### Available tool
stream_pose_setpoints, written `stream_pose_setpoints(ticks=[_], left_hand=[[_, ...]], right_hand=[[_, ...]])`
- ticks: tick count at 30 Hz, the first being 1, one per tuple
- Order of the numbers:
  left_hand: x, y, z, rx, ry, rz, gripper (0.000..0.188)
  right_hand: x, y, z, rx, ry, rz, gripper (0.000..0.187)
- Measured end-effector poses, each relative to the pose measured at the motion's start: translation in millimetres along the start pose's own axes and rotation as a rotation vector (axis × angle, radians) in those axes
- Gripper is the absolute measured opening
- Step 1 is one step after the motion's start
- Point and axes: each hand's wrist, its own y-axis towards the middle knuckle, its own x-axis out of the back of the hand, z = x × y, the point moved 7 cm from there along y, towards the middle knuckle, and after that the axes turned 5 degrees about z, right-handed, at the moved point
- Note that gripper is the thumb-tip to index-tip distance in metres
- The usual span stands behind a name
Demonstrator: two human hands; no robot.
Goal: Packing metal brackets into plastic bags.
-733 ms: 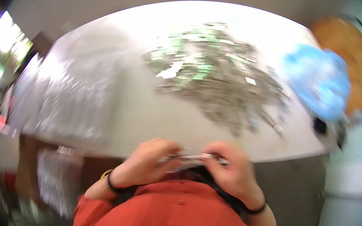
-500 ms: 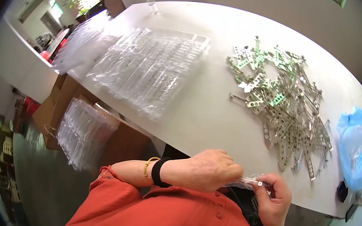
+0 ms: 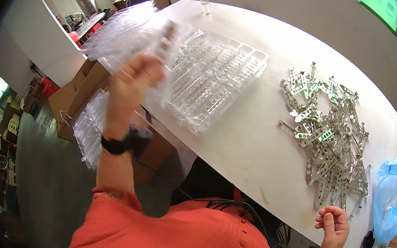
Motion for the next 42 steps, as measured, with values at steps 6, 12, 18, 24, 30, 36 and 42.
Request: stream_pose_setpoints(ticks=[6, 12, 18, 24, 30, 36, 42], left_hand=[[53.7, 112.1, 22.2, -0.063, 0.042, -0.045, 0.016], [19.5, 209.5, 101.5, 0.091, 0.391, 0.102, 0.014], [-24.5, 257.0, 131.4, 0.228, 0.785, 0.12, 0.018], [-48.1, 268.4, 152.4, 0.349, 0.995, 0.147, 0.035], [-59.6, 255.1, 165.7, 0.428, 1.024, 0.234, 0.034], [-56.3, 260.4, 189.7, 0.342, 1.073, 0.144, 0.024], [-68.7, 251.8, 190.6, 0.433, 1.101, 0.259, 0.036]], right_hand=[[0.2, 9.1, -51.8, -0.216, 0.055, 0.071, 0.018], [-13.4, 9.3, -78.7, -0.278, -0.015, 0.139, 0.017], [-10.5, -0.1, -88.1, -0.233, 0.065, 0.073, 0.02], [-8.0, -5.3, -88.1, -0.203, 0.109, 0.002, 0.019], [-2.4, -3.2, -95.9, -0.25, 0.191, -0.033, 0.017], [0.5, 3.3, -99.7, -0.286, 0.222, -0.022, 0.016], [0.8, 3.1, -98.3, -0.3, 0.209, -0.041, 0.014]])
